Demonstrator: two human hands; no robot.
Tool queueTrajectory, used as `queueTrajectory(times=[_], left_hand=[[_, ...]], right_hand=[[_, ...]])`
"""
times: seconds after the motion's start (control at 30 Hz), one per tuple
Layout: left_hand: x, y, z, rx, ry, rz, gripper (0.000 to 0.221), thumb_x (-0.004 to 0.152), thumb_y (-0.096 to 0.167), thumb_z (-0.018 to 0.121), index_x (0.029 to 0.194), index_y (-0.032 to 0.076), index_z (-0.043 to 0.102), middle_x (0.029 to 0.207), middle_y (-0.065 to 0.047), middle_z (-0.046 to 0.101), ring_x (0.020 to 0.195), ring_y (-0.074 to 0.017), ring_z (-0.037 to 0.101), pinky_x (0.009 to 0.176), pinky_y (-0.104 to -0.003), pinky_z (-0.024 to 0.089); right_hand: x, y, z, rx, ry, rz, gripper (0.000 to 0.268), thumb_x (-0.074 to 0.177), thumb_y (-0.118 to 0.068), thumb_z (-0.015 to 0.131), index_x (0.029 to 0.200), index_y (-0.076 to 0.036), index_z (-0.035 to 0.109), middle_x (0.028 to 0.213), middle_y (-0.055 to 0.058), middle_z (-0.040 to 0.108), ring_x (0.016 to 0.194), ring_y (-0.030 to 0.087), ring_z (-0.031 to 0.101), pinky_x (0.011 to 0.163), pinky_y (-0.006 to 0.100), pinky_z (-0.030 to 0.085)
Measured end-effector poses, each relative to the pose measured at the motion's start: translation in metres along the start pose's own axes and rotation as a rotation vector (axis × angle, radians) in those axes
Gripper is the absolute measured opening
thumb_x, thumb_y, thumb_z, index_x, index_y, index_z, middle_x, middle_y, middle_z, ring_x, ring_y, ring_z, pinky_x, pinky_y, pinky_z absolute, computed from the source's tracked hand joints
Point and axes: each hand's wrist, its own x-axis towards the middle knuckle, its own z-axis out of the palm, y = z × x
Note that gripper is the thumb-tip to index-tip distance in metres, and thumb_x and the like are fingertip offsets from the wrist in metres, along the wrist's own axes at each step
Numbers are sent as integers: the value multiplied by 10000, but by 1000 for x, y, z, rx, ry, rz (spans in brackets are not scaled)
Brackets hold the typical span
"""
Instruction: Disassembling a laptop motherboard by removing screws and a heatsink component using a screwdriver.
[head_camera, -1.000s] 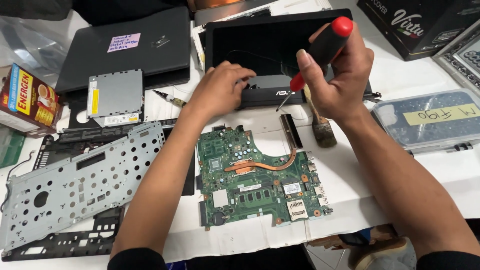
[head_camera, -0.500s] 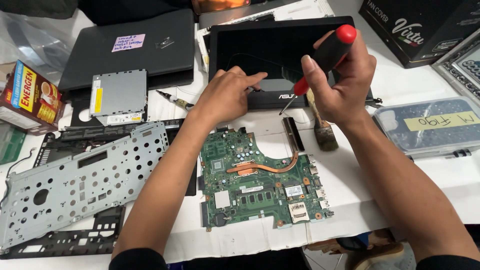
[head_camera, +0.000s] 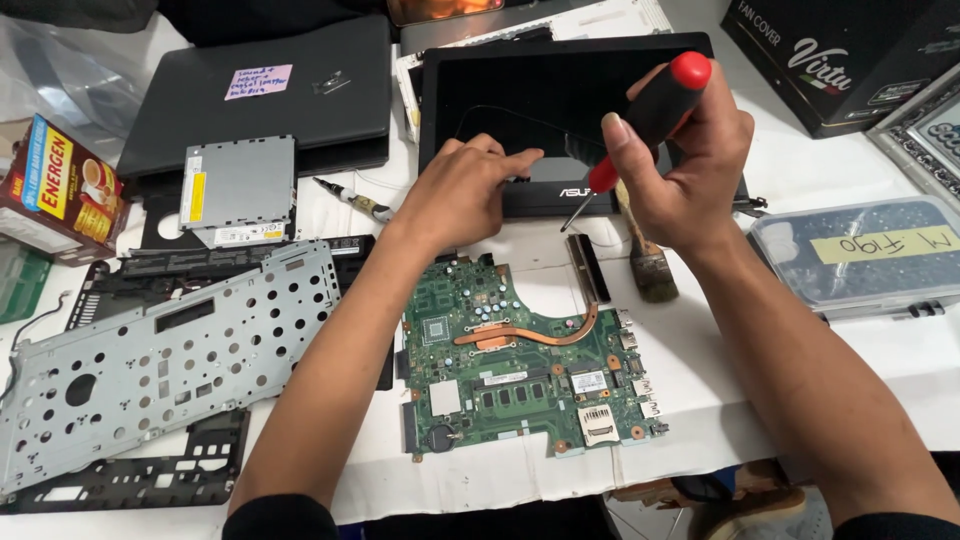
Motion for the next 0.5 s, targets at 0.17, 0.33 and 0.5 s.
queueTrajectory(times=[0.17,0.33,0.5], left_hand=[[-1,-4,3,3,36,32,770,732,-127,598,1468,89,543,1177,-65,744,1088,-285,573,959,-469,413],[-1,-6,7,14,67,43,766,721,-130,612,1458,73,553,1175,-48,747,1092,-270,571,943,-463,412],[-1,-12,14,50,136,92,675,780,-104,603,1431,77,582,1133,-55,754,1077,-278,579,884,-465,426]], right_hand=[[1,-3,0,12,-13,20,221,1064,-120,698,1080,47,554,803,91,543,661,196,494,620,305,390],[0,-2,1,27,-21,21,217,1058,-107,700,1080,52,554,806,94,553,660,199,499,620,309,394],[1,-3,1,5,-28,5,227,1058,-111,709,1080,63,567,843,113,568,674,209,527,640,317,412]])
